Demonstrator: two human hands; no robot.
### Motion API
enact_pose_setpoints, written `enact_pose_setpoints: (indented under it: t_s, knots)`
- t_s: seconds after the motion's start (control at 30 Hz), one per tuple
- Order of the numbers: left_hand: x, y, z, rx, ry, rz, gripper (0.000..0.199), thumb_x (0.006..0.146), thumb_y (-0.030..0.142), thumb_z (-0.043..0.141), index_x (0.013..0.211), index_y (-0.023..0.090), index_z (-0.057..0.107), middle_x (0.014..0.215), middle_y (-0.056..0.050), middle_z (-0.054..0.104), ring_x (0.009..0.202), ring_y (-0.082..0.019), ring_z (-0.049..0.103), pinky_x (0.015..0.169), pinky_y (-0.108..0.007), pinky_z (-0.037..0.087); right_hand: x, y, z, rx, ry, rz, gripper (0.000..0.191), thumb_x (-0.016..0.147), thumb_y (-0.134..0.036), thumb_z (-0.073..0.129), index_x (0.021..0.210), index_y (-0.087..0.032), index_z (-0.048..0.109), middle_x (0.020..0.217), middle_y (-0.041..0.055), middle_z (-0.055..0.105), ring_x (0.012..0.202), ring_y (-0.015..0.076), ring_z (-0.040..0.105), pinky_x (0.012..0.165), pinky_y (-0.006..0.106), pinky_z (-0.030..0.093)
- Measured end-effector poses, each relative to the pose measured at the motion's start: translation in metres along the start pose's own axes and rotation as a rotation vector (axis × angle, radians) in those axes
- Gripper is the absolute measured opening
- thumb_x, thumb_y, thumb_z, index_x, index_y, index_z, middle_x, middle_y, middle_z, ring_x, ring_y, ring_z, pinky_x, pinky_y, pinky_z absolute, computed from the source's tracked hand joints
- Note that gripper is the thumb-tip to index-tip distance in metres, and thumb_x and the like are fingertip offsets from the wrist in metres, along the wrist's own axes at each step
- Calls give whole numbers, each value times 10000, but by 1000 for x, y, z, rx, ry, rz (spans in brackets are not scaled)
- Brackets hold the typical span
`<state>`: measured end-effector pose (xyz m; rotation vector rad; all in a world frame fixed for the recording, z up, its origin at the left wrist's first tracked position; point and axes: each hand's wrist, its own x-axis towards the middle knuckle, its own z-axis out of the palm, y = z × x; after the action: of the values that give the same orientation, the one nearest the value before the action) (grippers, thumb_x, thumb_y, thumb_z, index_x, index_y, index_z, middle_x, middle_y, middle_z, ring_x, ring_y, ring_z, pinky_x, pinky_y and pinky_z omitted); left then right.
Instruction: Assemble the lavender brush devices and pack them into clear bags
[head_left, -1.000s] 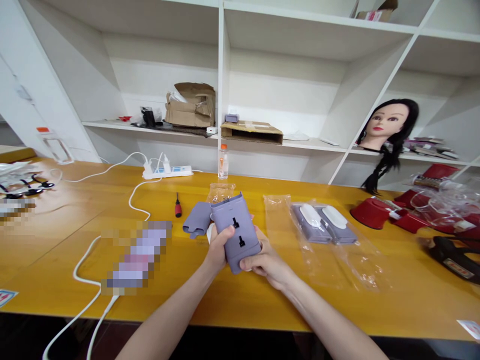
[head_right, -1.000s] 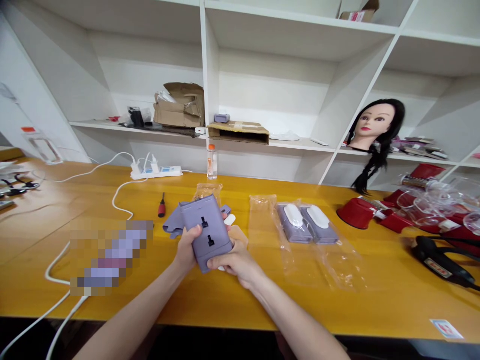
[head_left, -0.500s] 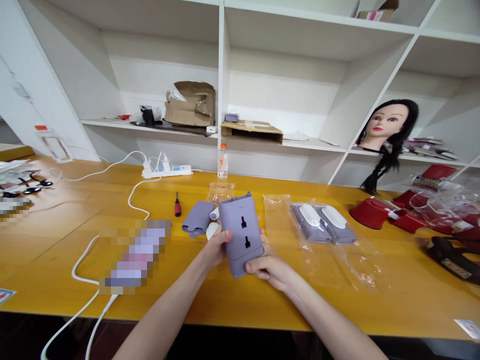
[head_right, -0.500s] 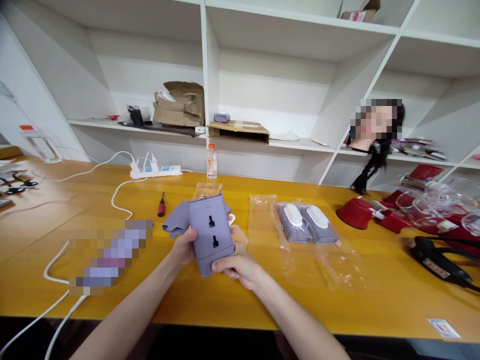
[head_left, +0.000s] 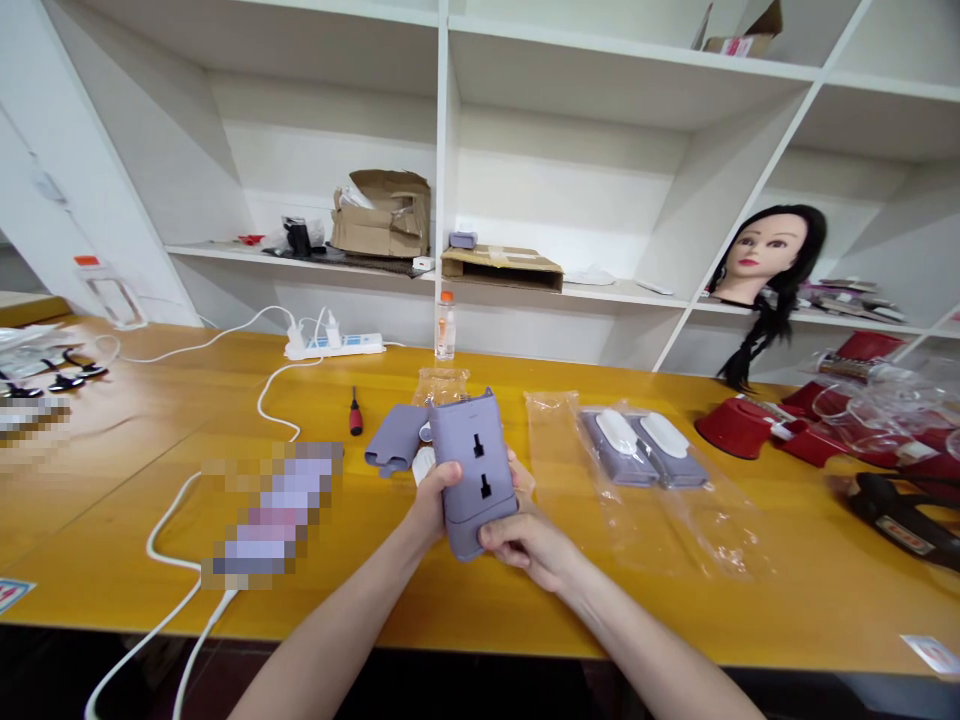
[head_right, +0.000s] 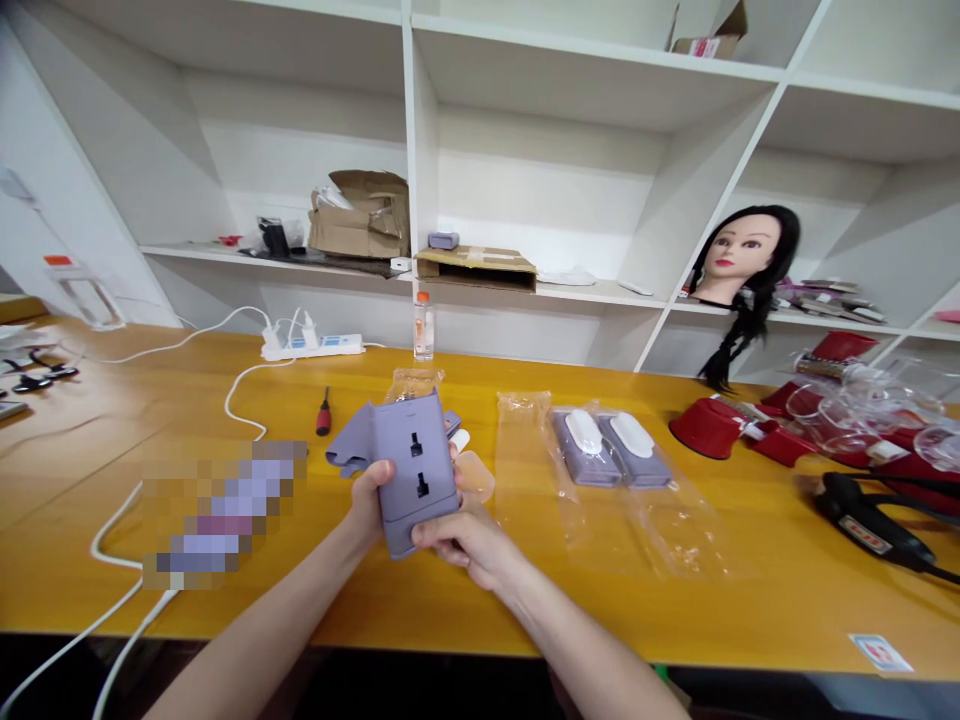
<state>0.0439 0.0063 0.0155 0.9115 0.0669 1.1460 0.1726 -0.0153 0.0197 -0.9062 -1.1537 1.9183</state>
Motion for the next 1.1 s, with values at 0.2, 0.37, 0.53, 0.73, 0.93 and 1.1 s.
enact_pose_setpoints:
  t_s: [0.2, 0.37, 0.53, 0.73, 0.93, 1.1]
  knots:
    - [-4, 0, 8, 12, 78, -18, 556, 614, 434, 604, 1072, 124, 556, 871, -111, 661, 830, -260, 606, 768, -395, 464, -4, 0, -2, 9, -7, 27, 202, 479, -142, 686, 520, -137, 488, 401, -75, 431, 320, -5, 222, 312, 175, 37]
    - [-4, 4, 19, -26, 212, 63, 595, 605, 454, 549, 1131, 178, 519, 884, -92, 652, 826, -283, 604, 689, -410, 483, -9, 5, -1, 1, -5, -56, 264, 485, -141, 725, 545, -147, 468, 450, -82, 423, 352, -2, 224, 331, 185, 65]
    - [1, 7, 23, -111, 309, 56, 576, 645, 471, 477, 1131, 165, 527, 875, -88, 656, 747, -279, 627, 608, -396, 490, -5, 10, 0, 46, -66, -105, 337, 468, -173, 772, 598, -162, 460, 485, -93, 389, 391, 7, 205, 343, 186, 76]
    - [1, 5, 20, -224, 411, 38, 511, 697, 494, 432, 1049, 145, 559, 873, -87, 661, 775, -268, 632, 649, -397, 497, -1, 9, 1, 69, -42, -94, 288, 476, -137, 718, 550, -159, 441, 455, -92, 387, 371, 1, 206, 345, 179, 67]
    - [2, 4, 12, -202, 337, 66, 550, 663, 519, 489, 1075, 161, 554, 926, -91, 659, 843, -293, 632, 710, -419, 496, 3, 7, 2, 24, -23, -70, 281, 482, -188, 721, 551, -157, 450, 446, -82, 410, 357, 0, 232, 335, 174, 62]
    - [5, 13, 4, 29, 303, 15, 623, 632, 507, 598, 1143, 156, 533, 1090, -127, 619, 964, -319, 597, 754, -409, 488, 4, -5, -9, -219, 29, -87, 356, 485, -315, 771, 706, -163, 537, 543, -59, 489, 380, 22, 292, 337, 174, 158]
